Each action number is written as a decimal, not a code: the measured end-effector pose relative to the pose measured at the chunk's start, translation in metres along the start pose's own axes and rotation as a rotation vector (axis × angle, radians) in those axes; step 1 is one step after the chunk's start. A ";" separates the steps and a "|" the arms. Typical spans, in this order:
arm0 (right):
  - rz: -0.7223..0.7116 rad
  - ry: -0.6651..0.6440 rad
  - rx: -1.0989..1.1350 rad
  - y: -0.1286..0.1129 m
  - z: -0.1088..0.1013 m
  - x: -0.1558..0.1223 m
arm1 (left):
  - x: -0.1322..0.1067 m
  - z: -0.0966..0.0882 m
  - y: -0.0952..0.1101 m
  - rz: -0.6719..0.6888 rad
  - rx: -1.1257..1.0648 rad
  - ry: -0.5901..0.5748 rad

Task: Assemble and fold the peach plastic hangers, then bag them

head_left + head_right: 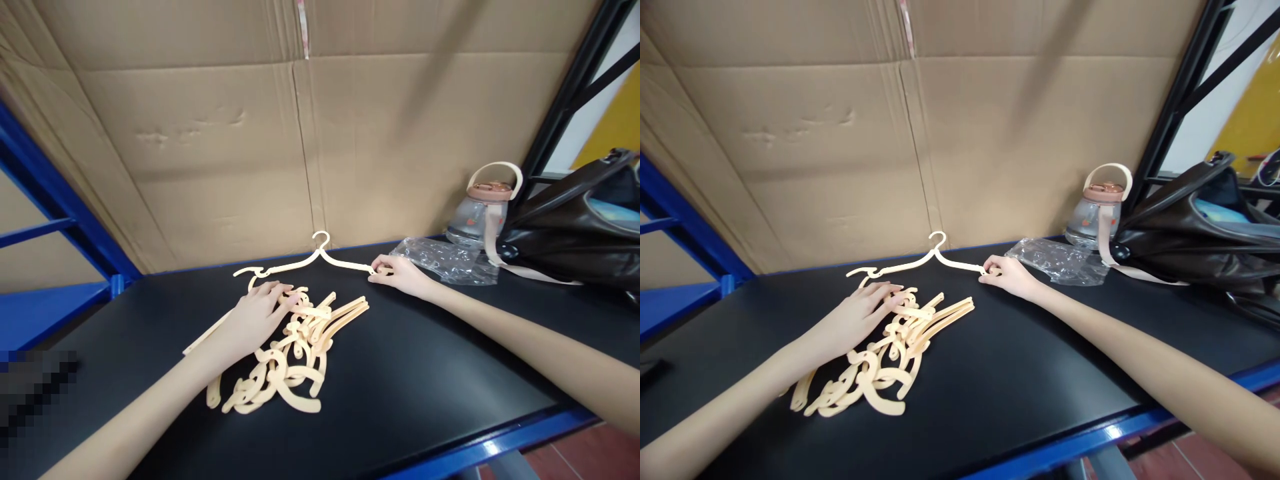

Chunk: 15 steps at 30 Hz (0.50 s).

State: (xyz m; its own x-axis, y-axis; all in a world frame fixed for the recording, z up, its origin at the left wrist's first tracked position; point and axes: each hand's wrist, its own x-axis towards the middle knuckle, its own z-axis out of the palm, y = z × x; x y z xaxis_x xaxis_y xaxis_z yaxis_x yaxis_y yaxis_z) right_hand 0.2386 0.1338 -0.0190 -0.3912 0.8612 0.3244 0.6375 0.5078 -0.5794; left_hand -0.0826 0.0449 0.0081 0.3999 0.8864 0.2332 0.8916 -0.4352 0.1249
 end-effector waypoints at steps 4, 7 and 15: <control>-0.058 -0.016 -0.010 0.000 0.000 0.001 | 0.000 -0.007 0.011 0.013 -0.104 -0.025; -0.098 -0.022 -0.040 0.002 0.000 0.004 | 0.000 -0.010 0.013 -0.001 -0.171 -0.032; -0.162 -0.016 -0.122 0.012 0.003 0.021 | -0.003 -0.016 -0.005 -0.339 0.259 -0.066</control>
State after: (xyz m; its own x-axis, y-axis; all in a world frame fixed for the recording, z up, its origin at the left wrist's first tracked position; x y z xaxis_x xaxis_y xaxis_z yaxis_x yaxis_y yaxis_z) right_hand 0.2364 0.1582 -0.0214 -0.5054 0.7678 0.3937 0.6405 0.6396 -0.4251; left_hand -0.0914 0.0416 0.0227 0.0805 0.9842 0.1576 0.9954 -0.0712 -0.0639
